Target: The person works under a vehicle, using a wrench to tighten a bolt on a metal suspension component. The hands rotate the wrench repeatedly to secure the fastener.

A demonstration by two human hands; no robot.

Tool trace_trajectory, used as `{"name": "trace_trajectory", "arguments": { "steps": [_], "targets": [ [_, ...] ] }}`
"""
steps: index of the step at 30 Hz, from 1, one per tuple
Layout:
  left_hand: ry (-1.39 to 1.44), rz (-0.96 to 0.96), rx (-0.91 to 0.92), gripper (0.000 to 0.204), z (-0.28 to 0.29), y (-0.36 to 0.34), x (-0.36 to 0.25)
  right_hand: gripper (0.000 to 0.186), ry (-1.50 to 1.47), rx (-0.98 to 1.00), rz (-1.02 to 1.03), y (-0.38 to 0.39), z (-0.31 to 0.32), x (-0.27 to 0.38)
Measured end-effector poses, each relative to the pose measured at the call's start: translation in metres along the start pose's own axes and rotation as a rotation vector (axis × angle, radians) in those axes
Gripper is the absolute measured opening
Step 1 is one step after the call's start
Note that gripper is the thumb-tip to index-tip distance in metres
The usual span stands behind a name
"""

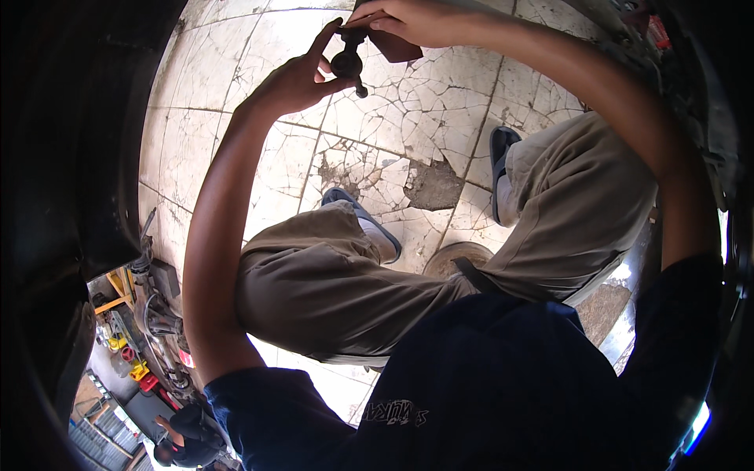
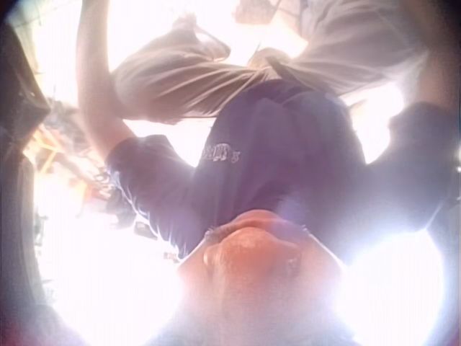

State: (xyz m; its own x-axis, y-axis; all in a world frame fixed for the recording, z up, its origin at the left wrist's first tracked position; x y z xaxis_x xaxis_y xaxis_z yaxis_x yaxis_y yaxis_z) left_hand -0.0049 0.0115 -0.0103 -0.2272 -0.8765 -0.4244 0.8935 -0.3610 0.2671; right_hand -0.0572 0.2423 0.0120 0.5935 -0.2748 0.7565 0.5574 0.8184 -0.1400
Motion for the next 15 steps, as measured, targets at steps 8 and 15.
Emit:
{"name": "trace_trajectory", "arguments": {
  "steps": [8,15],
  "targets": [
    [0.013,0.030,0.037,0.095,0.004,-0.002,-0.009,0.032,-0.014,0.055,-0.023,0.001,0.004,0.001],
    [-0.012,-0.012,-0.001,0.097,0.002,0.000,-0.002,0.031,-0.061,0.030,0.003,0.002,0.003,-0.001]
  ]
}}
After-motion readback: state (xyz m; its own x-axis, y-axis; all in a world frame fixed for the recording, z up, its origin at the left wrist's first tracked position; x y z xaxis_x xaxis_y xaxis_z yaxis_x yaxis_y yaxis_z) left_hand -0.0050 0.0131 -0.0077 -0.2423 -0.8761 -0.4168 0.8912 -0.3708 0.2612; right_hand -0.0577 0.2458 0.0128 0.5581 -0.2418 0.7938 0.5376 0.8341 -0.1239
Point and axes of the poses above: each hand's wrist, its own y-axis away from the middle knuckle, its own z-axis out of the back of the hand, x = y × z, the point moved 1 cm from there along -y, towards the middle knuckle, and after that the axes turned 7 degrees about z, right-handed, at the moved point
